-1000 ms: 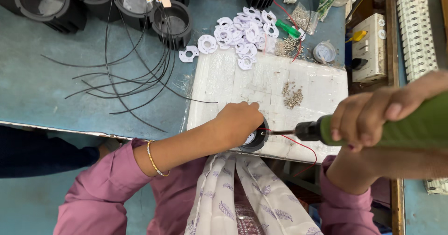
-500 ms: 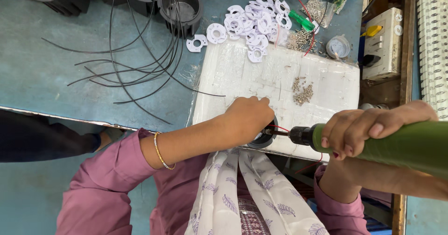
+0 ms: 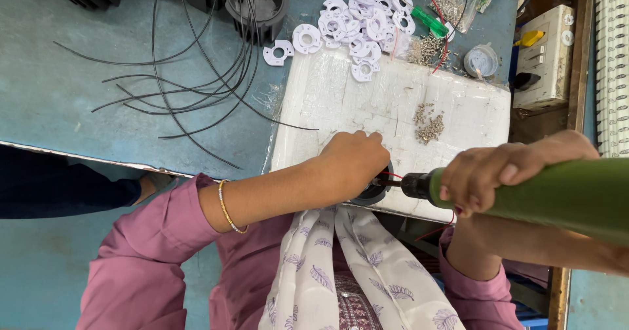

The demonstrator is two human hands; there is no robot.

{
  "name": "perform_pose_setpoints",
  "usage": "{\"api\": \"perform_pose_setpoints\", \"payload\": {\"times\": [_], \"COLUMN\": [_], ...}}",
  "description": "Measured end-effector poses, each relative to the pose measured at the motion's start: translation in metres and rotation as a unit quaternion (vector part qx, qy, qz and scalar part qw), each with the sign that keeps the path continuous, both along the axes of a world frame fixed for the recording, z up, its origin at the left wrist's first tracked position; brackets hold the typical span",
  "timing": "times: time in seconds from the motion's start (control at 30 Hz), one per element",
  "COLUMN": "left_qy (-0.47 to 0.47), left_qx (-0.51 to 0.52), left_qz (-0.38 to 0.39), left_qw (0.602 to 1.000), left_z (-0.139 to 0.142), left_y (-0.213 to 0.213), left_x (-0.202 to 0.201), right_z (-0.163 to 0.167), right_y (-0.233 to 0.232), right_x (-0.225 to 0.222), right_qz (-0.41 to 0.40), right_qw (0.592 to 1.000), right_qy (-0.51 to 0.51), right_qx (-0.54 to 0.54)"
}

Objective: The person assembles LED lamp components at a factory workbench. They place an LED chip and red and black wires into a black plastic housing, add a white mounting plate, and use a bench-mounted electric screwdriver to drive screws and secure the parts, setting finished housings aside and starting the next one.

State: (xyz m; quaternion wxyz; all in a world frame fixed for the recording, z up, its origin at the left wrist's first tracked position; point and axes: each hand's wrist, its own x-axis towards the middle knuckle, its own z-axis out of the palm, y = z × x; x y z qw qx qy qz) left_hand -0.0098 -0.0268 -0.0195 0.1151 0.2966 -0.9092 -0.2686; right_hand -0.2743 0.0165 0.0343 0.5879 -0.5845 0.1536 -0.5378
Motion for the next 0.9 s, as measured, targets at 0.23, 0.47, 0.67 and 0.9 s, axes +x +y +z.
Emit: {"api": "perform_pose_setpoints", "payload": {"times": [0.23, 0.47, 0.67, 0.9], "left_qy": [-0.023, -0.030, -0.027, 0.165], "left_qx": [-0.002, -0.026, -0.064, 0.061], "left_qz": [0.011, 0.015, 0.010, 0.007], "left_qw": [1.000, 0.999, 0.998, 0.984], "left_z": [-0.004, -0.006, 0.013, 0.064], "left_y": [0.001, 0.002, 0.006, 0.047], "left_x": [-0.007, -0.006, 0.003, 0.064], "right_z": [0.003, 0.019, 0.000, -0.048], "right_y": [0.003, -0.058, -0.075, -0.049], "right_x": [-0.009, -0.028, -0.104, -0.262], "right_qz": [-0.022, 0.161, 0.111, -0.465], "right_qw": [0.998, 0.979, 0.988, 0.831], "right_qy": [0.036, 0.113, 0.029, 0.304], "right_qx": [0.047, -0.057, -0.103, -0.039]}}
